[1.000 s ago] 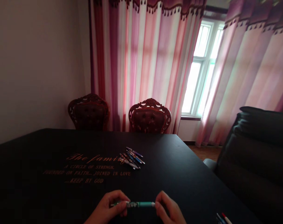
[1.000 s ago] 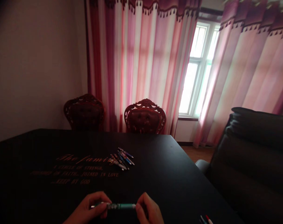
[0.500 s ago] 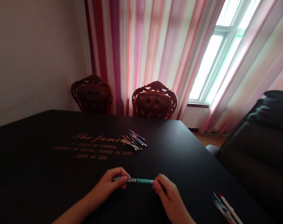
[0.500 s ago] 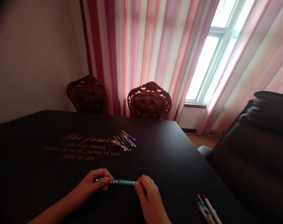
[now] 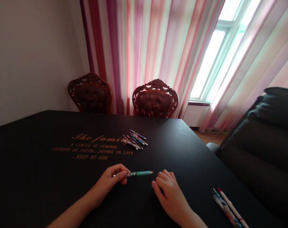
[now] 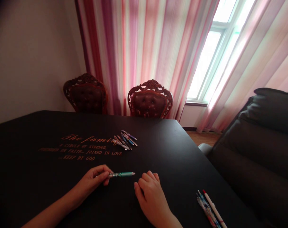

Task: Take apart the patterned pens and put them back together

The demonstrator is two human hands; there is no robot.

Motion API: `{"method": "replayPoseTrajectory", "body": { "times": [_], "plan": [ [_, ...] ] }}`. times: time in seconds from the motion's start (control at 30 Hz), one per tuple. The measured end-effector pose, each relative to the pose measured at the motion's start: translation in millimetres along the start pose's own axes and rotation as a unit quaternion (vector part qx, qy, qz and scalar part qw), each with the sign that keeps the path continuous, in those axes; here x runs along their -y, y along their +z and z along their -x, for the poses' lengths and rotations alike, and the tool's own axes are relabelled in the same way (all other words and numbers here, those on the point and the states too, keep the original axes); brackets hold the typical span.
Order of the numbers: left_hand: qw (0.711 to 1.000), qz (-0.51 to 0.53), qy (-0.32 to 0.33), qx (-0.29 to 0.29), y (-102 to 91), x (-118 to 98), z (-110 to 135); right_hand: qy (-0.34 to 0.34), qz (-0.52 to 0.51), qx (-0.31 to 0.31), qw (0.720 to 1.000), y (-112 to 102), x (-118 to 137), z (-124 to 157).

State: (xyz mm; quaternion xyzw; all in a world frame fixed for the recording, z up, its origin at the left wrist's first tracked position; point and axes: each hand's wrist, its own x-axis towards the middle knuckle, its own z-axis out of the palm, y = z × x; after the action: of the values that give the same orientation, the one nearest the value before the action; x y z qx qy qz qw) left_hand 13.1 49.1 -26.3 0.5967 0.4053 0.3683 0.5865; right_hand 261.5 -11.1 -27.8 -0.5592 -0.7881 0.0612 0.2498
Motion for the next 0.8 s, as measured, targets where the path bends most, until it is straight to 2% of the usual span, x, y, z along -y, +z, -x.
{"method": "replayPoseTrajectory", "body": {
  "times": [0.13,0.27,0.53,0.8],
  "plan": [
    [1.0,0.001,0.003,-0.001,0.4,-0.2,0.4,-0.026,0.059,0.021,0.998,3.5,6.8,-4.9],
    [1.0,0.003,0.006,0.0,-0.1,0.2,0.3,-0.023,0.081,0.026,0.996,6.0,6.5,-7.0],
    [1.0,-0.012,0.007,0.019,-0.5,-4.8,3.6,0.06,-0.034,-0.043,0.997,-1.3,0.8,-1.6],
    [0.997,-0.042,0.003,0.059,0.8,-13.7,6.1,0.013,-0.079,-0.057,0.995,3.4,11.8,-1.7]
  ]
}}
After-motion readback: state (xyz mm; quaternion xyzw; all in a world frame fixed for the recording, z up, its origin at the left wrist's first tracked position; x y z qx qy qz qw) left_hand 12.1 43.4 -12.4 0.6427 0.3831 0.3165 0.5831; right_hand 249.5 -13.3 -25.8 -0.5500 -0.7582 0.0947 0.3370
